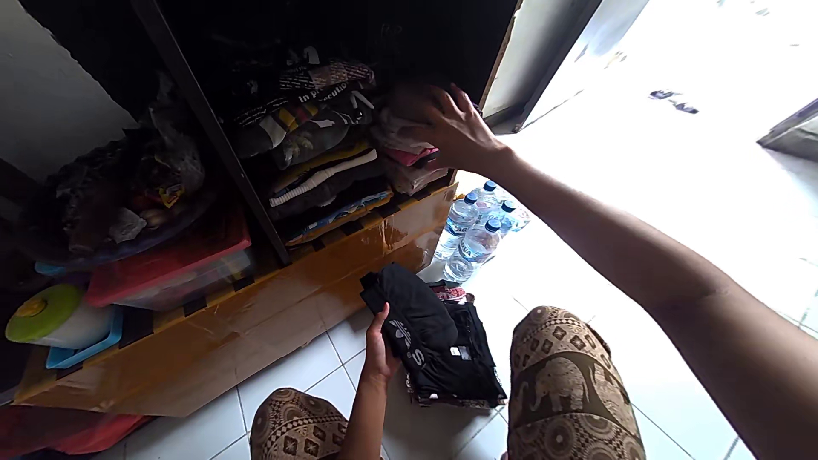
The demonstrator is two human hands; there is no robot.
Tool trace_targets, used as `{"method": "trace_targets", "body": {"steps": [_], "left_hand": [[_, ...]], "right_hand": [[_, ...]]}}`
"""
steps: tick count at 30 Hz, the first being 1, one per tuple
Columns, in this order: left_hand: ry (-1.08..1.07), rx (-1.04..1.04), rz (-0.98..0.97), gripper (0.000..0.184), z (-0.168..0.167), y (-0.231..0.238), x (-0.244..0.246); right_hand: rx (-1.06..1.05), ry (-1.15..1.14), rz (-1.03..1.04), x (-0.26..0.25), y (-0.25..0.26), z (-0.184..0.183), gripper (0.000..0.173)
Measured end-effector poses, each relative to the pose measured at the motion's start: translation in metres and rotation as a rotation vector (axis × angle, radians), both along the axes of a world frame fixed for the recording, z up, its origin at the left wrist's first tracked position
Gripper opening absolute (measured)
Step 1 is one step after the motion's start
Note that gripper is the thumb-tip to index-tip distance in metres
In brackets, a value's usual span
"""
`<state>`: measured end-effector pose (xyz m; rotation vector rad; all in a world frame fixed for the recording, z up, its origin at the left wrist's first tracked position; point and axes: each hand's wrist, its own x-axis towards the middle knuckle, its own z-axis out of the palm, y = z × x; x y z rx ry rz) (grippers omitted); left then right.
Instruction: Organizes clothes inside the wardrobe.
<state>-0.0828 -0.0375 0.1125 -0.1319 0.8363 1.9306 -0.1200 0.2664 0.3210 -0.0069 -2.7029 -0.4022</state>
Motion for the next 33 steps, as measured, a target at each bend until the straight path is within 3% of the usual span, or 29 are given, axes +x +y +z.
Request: {"method": "trace_targets", "body": {"steps": [5,11,16,21,28,31,33], "left_hand": [[-0.020,-0.012,0.032,0.036,0.005,0.002,0.001],[-0.062,0.050,0.052,0.036,0.004,0.001,0.000],[-0.057,0.071,0.054,0.035,0.003,0.002,-0.001],[-0.052,0.127,0.043,0.037,0.003,-0.001,0.000],[-0.056,0.040,0.080,0.034,0.009,-0.004,-0.004],[-0.049,0.039,0.076,0.034,0.007,-0.005,-0.004],[-0.040,0.049,0.074,0.035,0.006,-0.006,-0.005]], "right_hand": [[0.027,0.076,-0.030,0.002,-0.002,-0.024,0.091],[0.070,0.082,-0.129,-0.003,-0.006,-0.037,0.086],[0.053,-0.023,-0.068,-0.007,0.003,-0.012,0.080],[-0.006,0.021,-0.010,-0.008,0.006,0.016,0.075],[0.151,0.045,-0.067,-0.010,-0.008,-0.034,0.074],[0.172,0.001,-0.013,-0.005,-0.004,-0.032,0.072],[0.190,-0.057,0.029,-0.001,-0.001,-0.027,0.079]]}}
